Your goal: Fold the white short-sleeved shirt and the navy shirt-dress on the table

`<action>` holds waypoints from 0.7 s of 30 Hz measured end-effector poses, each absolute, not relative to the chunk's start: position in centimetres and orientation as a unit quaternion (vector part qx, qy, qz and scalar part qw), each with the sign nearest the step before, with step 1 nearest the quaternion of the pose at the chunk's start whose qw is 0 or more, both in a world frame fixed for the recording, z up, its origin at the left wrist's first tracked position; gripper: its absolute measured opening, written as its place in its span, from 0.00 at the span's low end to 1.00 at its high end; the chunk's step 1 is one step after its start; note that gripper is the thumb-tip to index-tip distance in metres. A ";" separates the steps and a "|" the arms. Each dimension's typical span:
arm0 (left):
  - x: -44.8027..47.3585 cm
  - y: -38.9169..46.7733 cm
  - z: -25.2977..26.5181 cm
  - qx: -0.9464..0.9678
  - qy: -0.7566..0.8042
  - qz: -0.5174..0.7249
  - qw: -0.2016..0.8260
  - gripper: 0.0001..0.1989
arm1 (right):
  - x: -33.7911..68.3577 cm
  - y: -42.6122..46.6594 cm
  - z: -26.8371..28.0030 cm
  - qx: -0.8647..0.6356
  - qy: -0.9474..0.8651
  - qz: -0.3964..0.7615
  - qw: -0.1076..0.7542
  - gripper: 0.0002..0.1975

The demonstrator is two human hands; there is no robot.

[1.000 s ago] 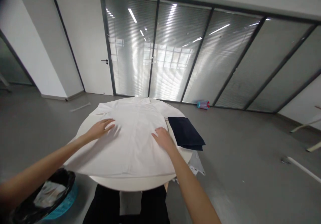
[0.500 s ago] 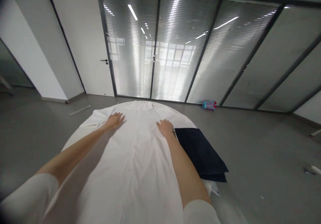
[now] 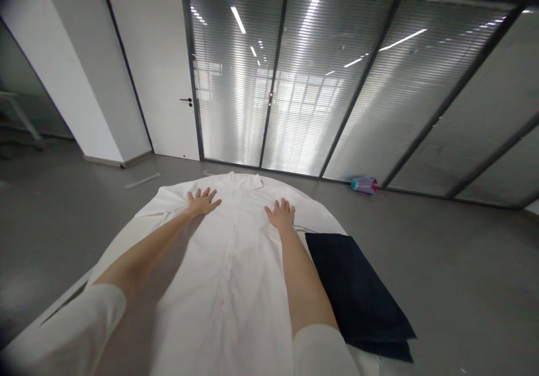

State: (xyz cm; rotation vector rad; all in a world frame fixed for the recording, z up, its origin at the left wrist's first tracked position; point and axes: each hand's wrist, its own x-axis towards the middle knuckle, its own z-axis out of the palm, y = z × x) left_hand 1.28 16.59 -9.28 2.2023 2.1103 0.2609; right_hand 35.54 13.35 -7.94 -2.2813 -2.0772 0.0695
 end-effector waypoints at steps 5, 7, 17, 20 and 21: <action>0.3 16.8 -9.3 0.731 0.677 0.080 0.041 0.40 | 35.7 13.2 -7.7 -0.781 -0.621 0.041 0.044 0.37; 0.0 16.8 -9.3 0.736 0.671 0.078 0.040 0.40 | 35.9 13.0 -7.7 -0.790 -0.608 0.052 0.048 0.38; 0.6 14.5 -9.2 0.734 0.659 0.161 -0.033 0.27 | 35.5 11.9 -8.2 -0.784 -0.619 -0.003 0.050 0.35; 0.6 13.5 -9.4 0.750 0.643 0.153 -0.030 0.24 | 35.3 11.9 -8.4 -0.783 -0.618 -0.030 0.061 0.32; 0.5 13.3 -9.5 0.756 0.637 0.147 -0.023 0.24 | 35.3 11.9 -8.5 -0.783 -0.618 -0.035 0.065 0.31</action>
